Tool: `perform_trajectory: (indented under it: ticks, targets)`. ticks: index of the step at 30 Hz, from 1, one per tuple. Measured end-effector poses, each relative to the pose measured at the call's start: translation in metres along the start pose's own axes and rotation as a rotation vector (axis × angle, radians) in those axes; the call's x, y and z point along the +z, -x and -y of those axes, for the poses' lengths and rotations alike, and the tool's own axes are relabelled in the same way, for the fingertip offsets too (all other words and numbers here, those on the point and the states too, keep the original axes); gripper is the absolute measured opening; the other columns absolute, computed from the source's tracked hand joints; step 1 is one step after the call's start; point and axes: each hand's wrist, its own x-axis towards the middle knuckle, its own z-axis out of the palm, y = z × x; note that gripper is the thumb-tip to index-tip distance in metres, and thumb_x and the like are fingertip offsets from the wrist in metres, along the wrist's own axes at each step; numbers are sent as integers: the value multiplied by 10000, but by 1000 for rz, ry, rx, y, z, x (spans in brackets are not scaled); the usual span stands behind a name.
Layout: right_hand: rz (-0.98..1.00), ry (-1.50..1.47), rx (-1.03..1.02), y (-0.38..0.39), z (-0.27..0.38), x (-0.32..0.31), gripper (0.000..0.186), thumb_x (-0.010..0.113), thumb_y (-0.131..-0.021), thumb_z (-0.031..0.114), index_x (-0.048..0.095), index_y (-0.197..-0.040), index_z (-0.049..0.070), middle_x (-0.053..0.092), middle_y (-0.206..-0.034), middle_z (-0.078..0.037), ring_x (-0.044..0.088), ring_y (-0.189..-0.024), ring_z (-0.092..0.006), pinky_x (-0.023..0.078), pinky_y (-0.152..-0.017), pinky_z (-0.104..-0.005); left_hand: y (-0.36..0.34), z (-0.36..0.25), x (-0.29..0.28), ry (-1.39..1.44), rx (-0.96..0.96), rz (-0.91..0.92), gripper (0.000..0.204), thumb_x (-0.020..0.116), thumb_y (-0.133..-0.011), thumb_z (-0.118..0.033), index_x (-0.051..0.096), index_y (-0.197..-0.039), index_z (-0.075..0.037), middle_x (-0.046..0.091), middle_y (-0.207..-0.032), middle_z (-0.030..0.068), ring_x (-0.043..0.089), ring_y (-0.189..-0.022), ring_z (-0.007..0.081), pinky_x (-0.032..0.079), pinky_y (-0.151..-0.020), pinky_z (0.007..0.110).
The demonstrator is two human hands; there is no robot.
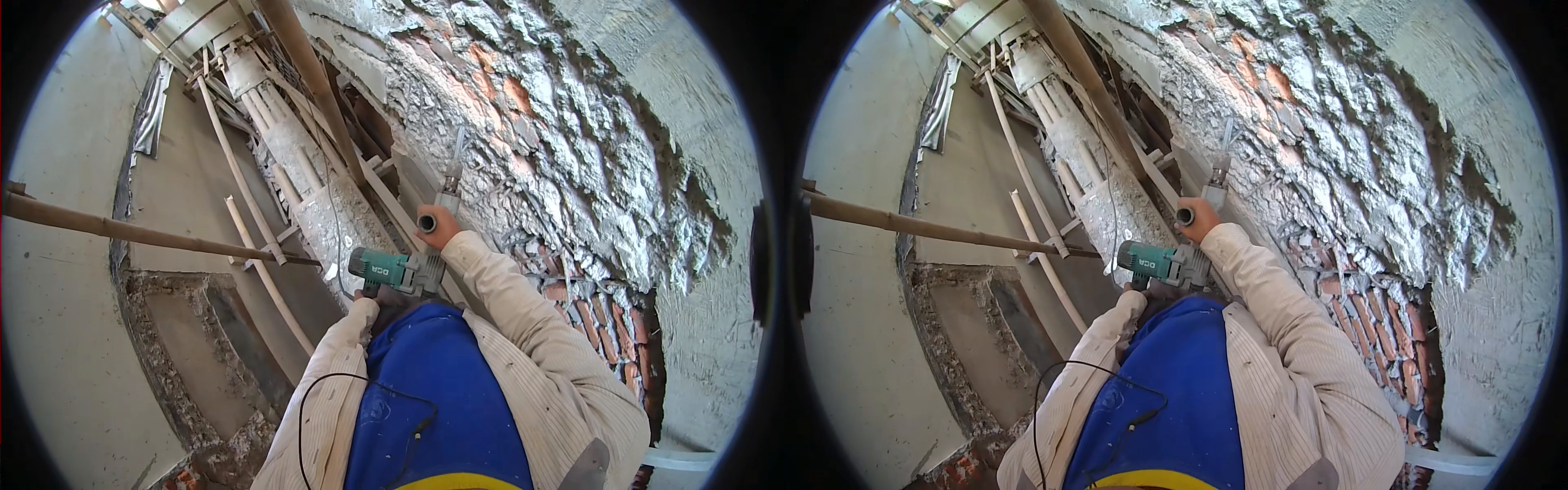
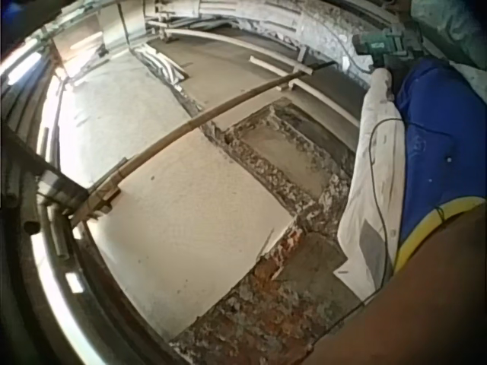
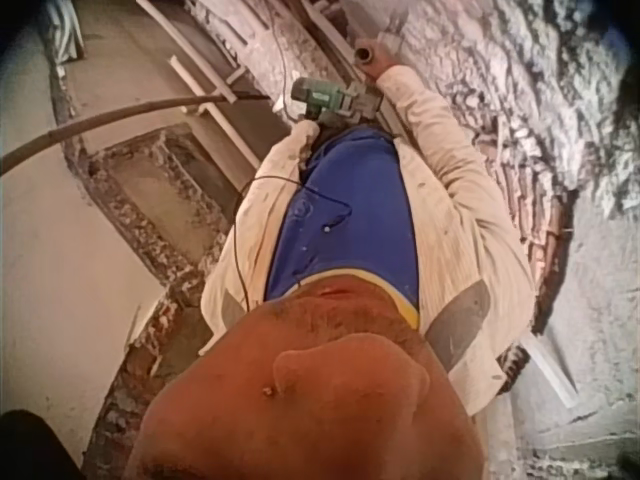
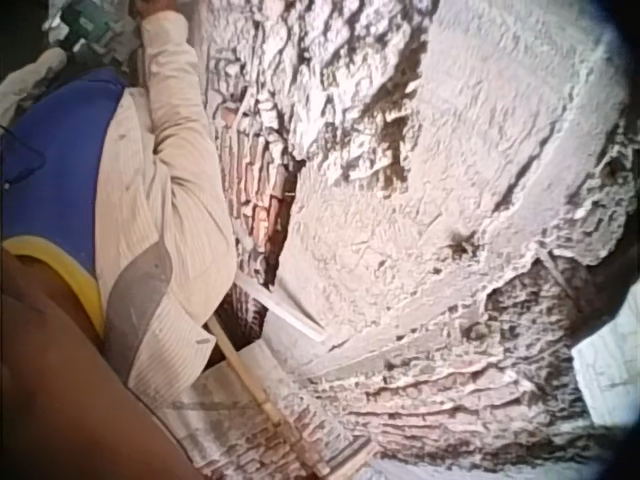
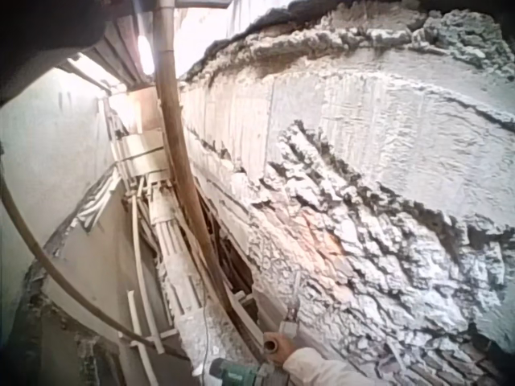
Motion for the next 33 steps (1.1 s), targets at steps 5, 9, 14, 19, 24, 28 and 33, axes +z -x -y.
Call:
perform_trajectory:
  ticks: [5, 9, 14, 19, 24, 28, 33]
  targets:
    - [-31, -78, -44, -9, 6, -5, 345, 774, -645, 66, 468, -785, -10, 492, -724, -222, 491, -750, -463, 421, -641, -422, 11, -20, -12, 17, -30, 12, 696, 809, -714, -287, 442, -1230, 3, 618, -1119, 251, 607, -1079, 390, 465, -900, 448]
    - [-21, -52, -67, -11, 10, -10, 336, 775, -643, 68, 479, -781, -13, 507, -724, -225, 497, -742, -468, 426, -631, -426, 20, -28, -16, -17, -21, 36, 674, 777, -767, -337, 444, -1266, -30, 611, -1162, 237, 577, -1145, 392, 463, -917, 464]
    - [17, -81, -49, -9, 8, -6, 319, 776, -642, 63, 489, -762, -14, 510, -713, -232, 501, -731, -468, 425, -625, -425, 11, -13, -11, 12, 31, 24, 642, 790, -754, -295, 459, -1222, -6, 634, -1098, 229, 609, -1081, 374, 473, -887, 458]
    - [29, -73, -25, -6, 5, -5, 364, 768, -684, 96, 432, -778, -8, 415, -716, -198, 417, -677, -397, 400, -629, -413, 0, -4, 0, 31, 14, 8, 609, 774, -771, -292, 470, -1218, -12, 642, -1082, 216, 618, -1059, 368, 478, -880, 444]
    - [-8, -57, -58, -5, 7, -11, 379, 781, -685, 108, 434, -783, -9, 411, -714, -196, 410, -683, -398, 400, -636, -417, -3, 5, 8, -2, 58, -13, 598, 756, -786, -326, 482, -1227, -30, 640, -1074, 208, 617, -1050, 369, 476, -877, 449]
    - [6, -69, -30, 6, 12, -10, 354, 776, -666, 76, 457, -790, -14, 463, -728, -224, 461, -737, -455, 412, -641, -420, 1, 21, 19, 73, 45, -14, 660, 799, -741, -332, 477, -1223, -16, 634, -1096, 211, 614, -1030, 342, 481, -866, 443]
    - [-115, -53, -103, 22, 14, -4, 331, 771, -655, 82, 496, -812, -12, 534, -759, -243, 527, -828, -487, 440, -681, -436, 10, 34, 23, 73, 16, -13, 621, 790, -736, -294, 485, -1197, -9, 616, -1125, 238, 585, -1099, 410, 462, -910, 466]
